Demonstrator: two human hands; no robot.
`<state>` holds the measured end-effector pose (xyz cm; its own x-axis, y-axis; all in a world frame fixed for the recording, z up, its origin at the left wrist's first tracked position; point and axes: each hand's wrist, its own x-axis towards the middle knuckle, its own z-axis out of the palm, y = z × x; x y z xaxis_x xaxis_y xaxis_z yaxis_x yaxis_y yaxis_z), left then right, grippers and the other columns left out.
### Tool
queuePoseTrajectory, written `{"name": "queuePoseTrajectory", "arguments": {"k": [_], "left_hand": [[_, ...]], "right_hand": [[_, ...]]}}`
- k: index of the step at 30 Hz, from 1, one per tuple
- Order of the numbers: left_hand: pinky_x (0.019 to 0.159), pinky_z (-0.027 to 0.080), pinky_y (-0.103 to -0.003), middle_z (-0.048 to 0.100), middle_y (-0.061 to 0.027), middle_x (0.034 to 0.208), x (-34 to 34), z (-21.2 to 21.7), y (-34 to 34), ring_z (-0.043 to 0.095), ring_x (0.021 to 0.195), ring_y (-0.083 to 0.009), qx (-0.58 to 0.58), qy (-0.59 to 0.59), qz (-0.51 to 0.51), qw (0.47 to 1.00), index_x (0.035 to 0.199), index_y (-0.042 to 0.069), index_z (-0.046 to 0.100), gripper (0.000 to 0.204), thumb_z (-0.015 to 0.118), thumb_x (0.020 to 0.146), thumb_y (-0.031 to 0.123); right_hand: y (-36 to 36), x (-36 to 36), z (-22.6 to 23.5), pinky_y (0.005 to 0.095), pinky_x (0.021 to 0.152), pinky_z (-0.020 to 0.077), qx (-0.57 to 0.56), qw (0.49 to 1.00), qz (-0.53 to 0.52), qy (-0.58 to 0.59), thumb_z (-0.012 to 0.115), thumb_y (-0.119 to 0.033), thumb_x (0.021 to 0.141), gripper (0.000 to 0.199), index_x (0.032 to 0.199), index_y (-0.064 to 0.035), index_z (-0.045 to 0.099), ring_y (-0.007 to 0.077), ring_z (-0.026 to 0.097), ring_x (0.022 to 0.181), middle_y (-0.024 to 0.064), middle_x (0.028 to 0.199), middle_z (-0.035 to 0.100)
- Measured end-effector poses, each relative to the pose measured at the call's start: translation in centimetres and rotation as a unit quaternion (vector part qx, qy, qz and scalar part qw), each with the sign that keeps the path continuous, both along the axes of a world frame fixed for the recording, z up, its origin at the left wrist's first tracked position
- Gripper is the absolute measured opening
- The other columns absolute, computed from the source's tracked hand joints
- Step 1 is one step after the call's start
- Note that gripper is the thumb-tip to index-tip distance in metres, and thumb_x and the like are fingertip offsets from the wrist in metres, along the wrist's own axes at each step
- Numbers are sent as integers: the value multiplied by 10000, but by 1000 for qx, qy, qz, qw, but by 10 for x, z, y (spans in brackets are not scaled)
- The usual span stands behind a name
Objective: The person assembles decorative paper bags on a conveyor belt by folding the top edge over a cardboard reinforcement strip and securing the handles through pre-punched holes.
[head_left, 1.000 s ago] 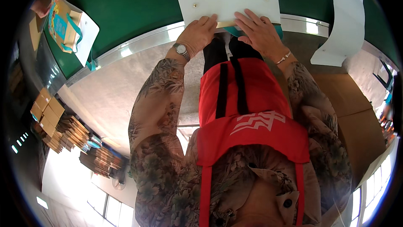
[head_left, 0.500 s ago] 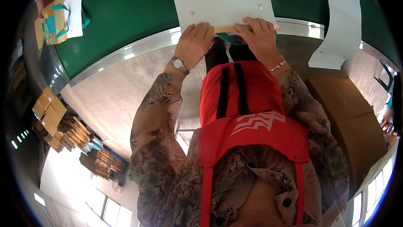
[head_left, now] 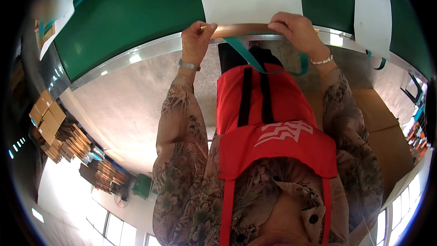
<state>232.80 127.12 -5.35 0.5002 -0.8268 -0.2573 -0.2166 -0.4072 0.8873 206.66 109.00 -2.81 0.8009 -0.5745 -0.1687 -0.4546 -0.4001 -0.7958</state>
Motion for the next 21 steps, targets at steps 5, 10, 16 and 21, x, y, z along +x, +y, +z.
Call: {"name": "queuePoseTrajectory", "arguments": {"k": [5,10,16,21], "left_hand": [[511,367,-274,504,22,585,2,-20,-5,429,563,-66,138,77,6,987,793,-22,689,515,785,909,470],[575,465,-400,584,-118,597,9,-36,0,566,571,-232,239,-9,-48,970,760,-25,680,644,720,899,603],[675,543,-475,724,-188,780,-4,-29,-17,730,777,-364,306,-233,-70,920,795,44,747,649,614,914,668],[682,546,-477,746,-156,812,-12,-18,-25,739,791,-352,379,-233,-95,891,838,89,784,632,596,906,688]], "right_hand": [[-29,9,-20,378,682,489,150,986,41,64,687,-321,948,278,979,-46,706,288,612,704,123,760,655],[-25,18,-44,296,702,479,181,976,63,103,671,-188,977,177,980,-12,681,128,543,732,50,765,624],[-15,18,-47,354,683,506,-22,989,46,142,706,-261,959,221,961,-40,697,252,644,733,60,795,688],[7,17,-44,401,678,518,-141,980,-7,142,707,-382,926,283,906,-101,711,276,661,839,34,863,676]]}}
